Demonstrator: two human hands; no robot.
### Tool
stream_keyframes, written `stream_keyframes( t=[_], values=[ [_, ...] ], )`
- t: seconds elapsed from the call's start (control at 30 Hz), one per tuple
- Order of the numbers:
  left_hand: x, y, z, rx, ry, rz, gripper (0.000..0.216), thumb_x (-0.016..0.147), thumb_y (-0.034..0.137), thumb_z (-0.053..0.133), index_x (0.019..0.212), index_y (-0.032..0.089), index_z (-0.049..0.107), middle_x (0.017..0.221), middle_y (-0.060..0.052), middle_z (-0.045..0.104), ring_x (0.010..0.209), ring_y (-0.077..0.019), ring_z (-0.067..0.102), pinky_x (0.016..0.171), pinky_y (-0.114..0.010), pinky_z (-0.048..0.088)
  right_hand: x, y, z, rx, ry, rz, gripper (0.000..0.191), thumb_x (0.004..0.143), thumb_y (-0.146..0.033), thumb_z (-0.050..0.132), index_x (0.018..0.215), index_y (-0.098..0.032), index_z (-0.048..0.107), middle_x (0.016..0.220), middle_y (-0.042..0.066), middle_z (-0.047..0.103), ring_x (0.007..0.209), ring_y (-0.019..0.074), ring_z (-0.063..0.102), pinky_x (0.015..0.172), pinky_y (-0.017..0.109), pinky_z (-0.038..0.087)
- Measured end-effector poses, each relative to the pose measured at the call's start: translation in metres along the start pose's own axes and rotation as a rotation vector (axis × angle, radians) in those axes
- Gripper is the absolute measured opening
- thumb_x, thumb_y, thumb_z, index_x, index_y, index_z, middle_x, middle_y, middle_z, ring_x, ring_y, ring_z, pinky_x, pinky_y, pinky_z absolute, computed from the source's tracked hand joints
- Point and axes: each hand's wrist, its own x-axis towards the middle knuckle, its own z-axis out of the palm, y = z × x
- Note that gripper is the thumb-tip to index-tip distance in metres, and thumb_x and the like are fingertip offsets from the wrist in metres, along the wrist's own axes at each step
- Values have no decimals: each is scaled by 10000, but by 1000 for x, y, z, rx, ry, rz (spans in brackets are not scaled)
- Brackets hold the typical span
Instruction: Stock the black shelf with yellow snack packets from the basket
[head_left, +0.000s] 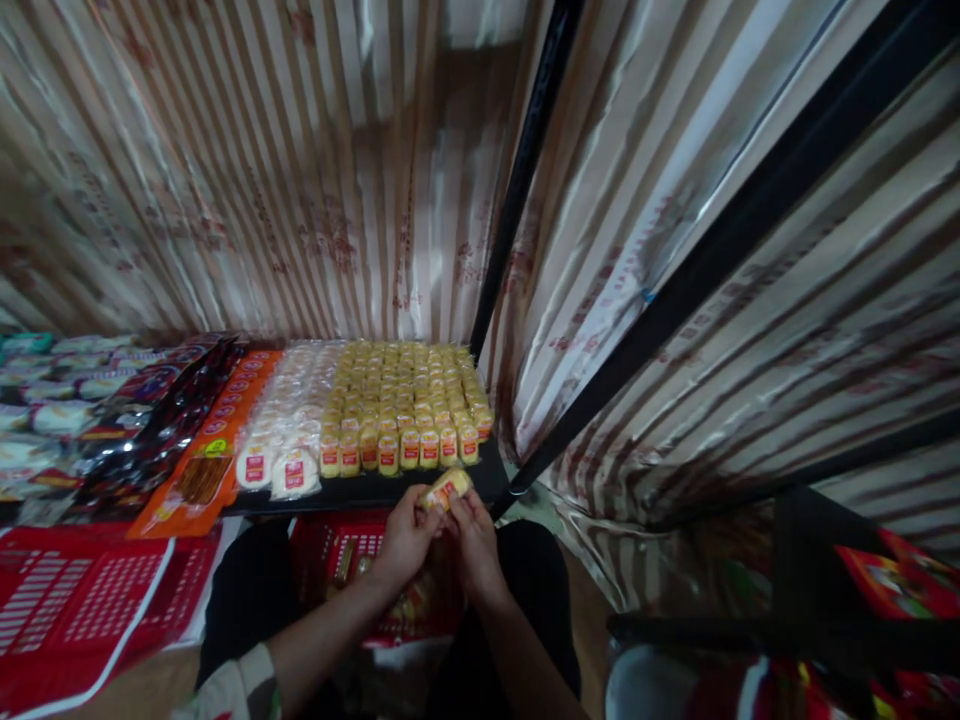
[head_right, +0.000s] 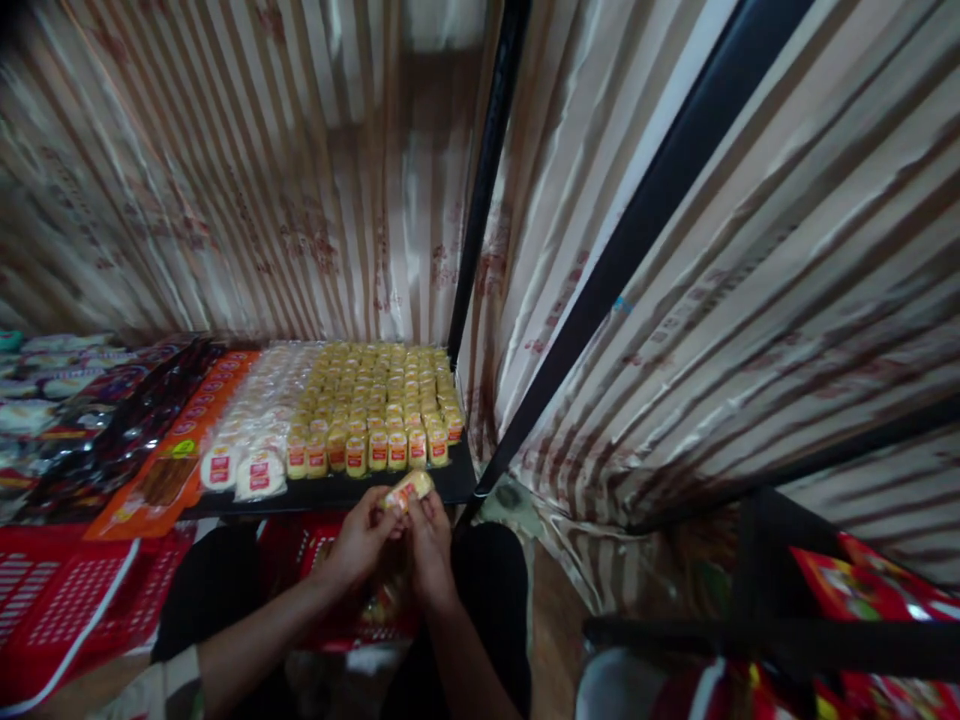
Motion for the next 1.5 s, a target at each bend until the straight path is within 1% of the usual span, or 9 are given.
stream_keyframes(
  t=[0.1,0.2,0.33,0.47,0.63,0.9,1.03,1.23,1.5],
  values=[
    [11,17,4,-7,60,-2,401,728,393,581,1039,153,501,692,13,592,610,-131,602,600,-250,509,12,-10,-1,-214,110,-167,514,768,-461,551,1198,-186,490,1158,102,604,1033,230,589,894,372,457],
    [32,38,-4,164,64,44,402,739,366,550,1073,146,516,607,36,551,540,-126,564,529,-232,461,35,-23,-6,-509,274,-443,557,813,-472,454,1272,-157,441,1339,127,458,1225,236,439,1044,409,320],
    [73,64,-16,367,133,175,413,732,347,552,1087,140,515,622,38,535,555,-128,538,540,-235,431,75,-40,-10,-769,382,-642,602,861,-461,318,1328,-86,386,1449,152,304,1352,224,238,1115,418,171],
    [114,95,-17,477,240,275,360,702,315,594,1010,139,531,713,10,553,629,-138,538,607,-252,440,112,-58,-12,-850,427,-620,623,871,-455,255,1322,-52,403,1427,165,345,1344,232,255,1111,415,177],
    [152,133,-6,542,126,297,319,746,309,579,1039,183,574,752,1,579,648,-133,562,615,-238,440,141,-82,-10,-831,503,-543,608,870,-445,231,1254,-56,497,1286,169,522,1222,253,444,1050,397,289],
    [214,165,37,722,20,490,331,757,179,567,1083,187,622,816,-18,641,724,-142,592,725,-264,475,160,-101,-4,-774,397,-328,591,877,-516,243,1272,-163,505,1243,108,577,1184,248,500,1013,390,341],
    [236,172,60,844,-9,581,362,759,129,540,1111,171,616,989,-62,640,864,-172,601,820,-285,462,170,-101,-6,-715,284,-325,593,850,-572,329,1282,-207,505,1263,87,567,1197,256,492,1018,406,338],
    [254,168,80,1043,-174,556,367,796,165,520,1155,172,592,1066,-81,622,992,-205,580,909,-299,426,189,-91,-14,-565,175,-330,594,781,-624,458,1255,-272,532,1296,47,544,1239,243,456,1026,403,336],
    [281,161,88,1191,-372,636,318,741,112,536,1022,192,664,938,-71,609,876,-216,596,822,-292,449,185,-93,-6,-578,100,-291,576,762,-596,516,1227,-260,559,1323,46,518,1287,235,393,1084,418,249]
  ],
)
